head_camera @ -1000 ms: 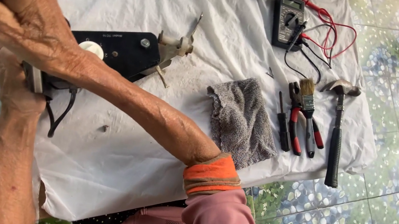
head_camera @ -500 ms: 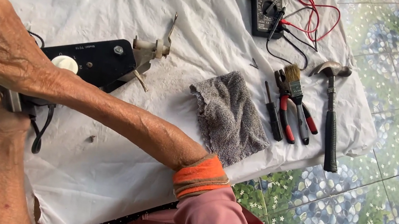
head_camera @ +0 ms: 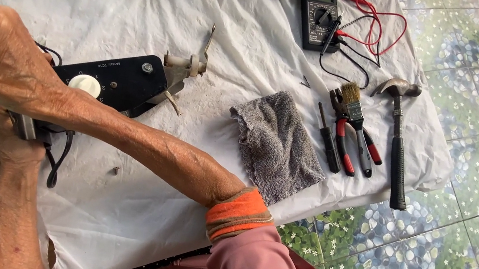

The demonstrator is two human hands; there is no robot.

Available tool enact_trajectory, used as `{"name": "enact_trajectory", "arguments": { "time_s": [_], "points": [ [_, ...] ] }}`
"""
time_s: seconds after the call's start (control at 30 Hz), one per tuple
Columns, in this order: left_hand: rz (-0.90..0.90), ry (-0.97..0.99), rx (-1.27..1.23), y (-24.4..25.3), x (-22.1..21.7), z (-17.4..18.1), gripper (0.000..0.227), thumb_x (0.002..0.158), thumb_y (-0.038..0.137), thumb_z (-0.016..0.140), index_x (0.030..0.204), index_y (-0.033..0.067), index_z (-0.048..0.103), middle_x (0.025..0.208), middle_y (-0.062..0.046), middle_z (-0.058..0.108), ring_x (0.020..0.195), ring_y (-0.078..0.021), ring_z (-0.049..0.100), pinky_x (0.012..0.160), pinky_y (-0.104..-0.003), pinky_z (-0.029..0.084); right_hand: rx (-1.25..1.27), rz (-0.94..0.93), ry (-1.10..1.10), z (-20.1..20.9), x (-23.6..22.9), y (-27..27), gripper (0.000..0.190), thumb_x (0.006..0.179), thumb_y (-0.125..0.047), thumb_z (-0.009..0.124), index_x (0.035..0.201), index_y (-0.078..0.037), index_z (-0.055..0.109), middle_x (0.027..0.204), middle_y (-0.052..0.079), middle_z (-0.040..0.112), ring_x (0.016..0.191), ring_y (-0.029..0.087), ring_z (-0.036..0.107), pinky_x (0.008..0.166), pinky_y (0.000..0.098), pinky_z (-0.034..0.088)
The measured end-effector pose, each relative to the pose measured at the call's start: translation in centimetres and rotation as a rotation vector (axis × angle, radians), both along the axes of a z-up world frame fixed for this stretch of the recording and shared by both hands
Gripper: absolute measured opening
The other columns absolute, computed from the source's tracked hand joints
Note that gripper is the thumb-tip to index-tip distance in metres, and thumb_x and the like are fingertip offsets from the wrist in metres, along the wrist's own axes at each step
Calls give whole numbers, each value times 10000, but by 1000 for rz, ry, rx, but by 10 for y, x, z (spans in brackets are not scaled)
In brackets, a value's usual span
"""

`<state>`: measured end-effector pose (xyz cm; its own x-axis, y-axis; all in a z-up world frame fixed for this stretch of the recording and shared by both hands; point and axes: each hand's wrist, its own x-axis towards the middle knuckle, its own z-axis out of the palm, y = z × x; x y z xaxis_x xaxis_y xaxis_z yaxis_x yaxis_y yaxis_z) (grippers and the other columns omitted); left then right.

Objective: The person is using a screwdriver and a voltage tester to adjust or repair an electrical control box for an appliance.

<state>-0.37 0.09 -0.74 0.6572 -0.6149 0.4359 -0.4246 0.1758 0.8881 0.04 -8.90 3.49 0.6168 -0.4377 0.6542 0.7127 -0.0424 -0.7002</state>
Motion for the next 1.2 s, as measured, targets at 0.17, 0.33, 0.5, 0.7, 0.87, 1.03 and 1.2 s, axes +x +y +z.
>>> {"name": "enact_trajectory", "arguments": {
  "time_s": [0.17, 0.33, 0.5, 0.7, 0.87, 1.03, 1.2],
  "points": [
    [-70, 168, -72, -8, -8, 7, 273, 958, 301, 457, 1135, 96, 420, 1046, -18, 461, 925, -119, 400, 887, -286, 363, 29, 68, -74, 8, 4, -8, 99, 999, -382, 604, 962, -326, 676, 695, -83, 494, 622, 42, 397, 548, 199, 379],
    [-46, 291, -124, -31, -17, 16, 332, 938, 296, 465, 1207, 105, 423, 1093, -8, 471, 958, -99, 413, 909, -256, 369, 5, 334, -212, 54, -22, -25, 120, 1055, -280, 532, 1011, -246, 638, 838, -54, 549, 741, 87, 420, 682, 241, 383],
    [143, 408, -176, 4, -2, 2, 403, 919, 291, 473, 1278, 114, 426, 1140, 3, 482, 991, -79, 426, 930, -227, 376, -186, 382, -206, 61, -29, -28, 192, 1003, -269, 462, 922, -124, 559, 808, -1, 507, 709, 130, 453, 659, 270, 457],
    [13, 365, -332, 3, 0, 9, 394, 982, 280, 542, 1319, 100, 447, 1164, -75, 595, 991, -129, 528, 885, -280, 415, -37, 346, 102, 60, -35, -31, 270, 1021, -175, 489, 811, -67, 619, 584, 2, 447, 485, 84, 330, 481, 246, 350],
    [-9, 395, -352, 3, -1, 6, 326, 991, 199, 568, 1310, 156, 514, 1209, -32, 639, 1113, -133, 573, 955, -300, 443, -65, 507, -42, 54, -28, -41, 290, 1067, -272, 573, 843, -89, 563, 640, -11, 421, 470, 86, 248, 470, 298, 278],
    [-5, 376, -345, 5, -2, 11, 394, 964, 280, 587, 1319, 135, 496, 1180, -50, 665, 1079, -139, 600, 923, -303, 471, -148, 529, -43, 54, -26, -48, 373, 1096, -212, 508, 754, -66, 487, 574, 17, 331, 465, 100, 215, 468, 309, 251],
    [3, 350, -353, 5, 0, 10, 380, 952, 256, 581, 1300, 127, 500, 1143, -55, 668, 1117, -148, 585, 1009, -338, 459, -137, 534, -1, 52, -27, -51, 385, 1101, -233, 519, 753, -70, 490, 582, 10, 291, 481, 93, 185, 480, 305, 241]
  ]
}}
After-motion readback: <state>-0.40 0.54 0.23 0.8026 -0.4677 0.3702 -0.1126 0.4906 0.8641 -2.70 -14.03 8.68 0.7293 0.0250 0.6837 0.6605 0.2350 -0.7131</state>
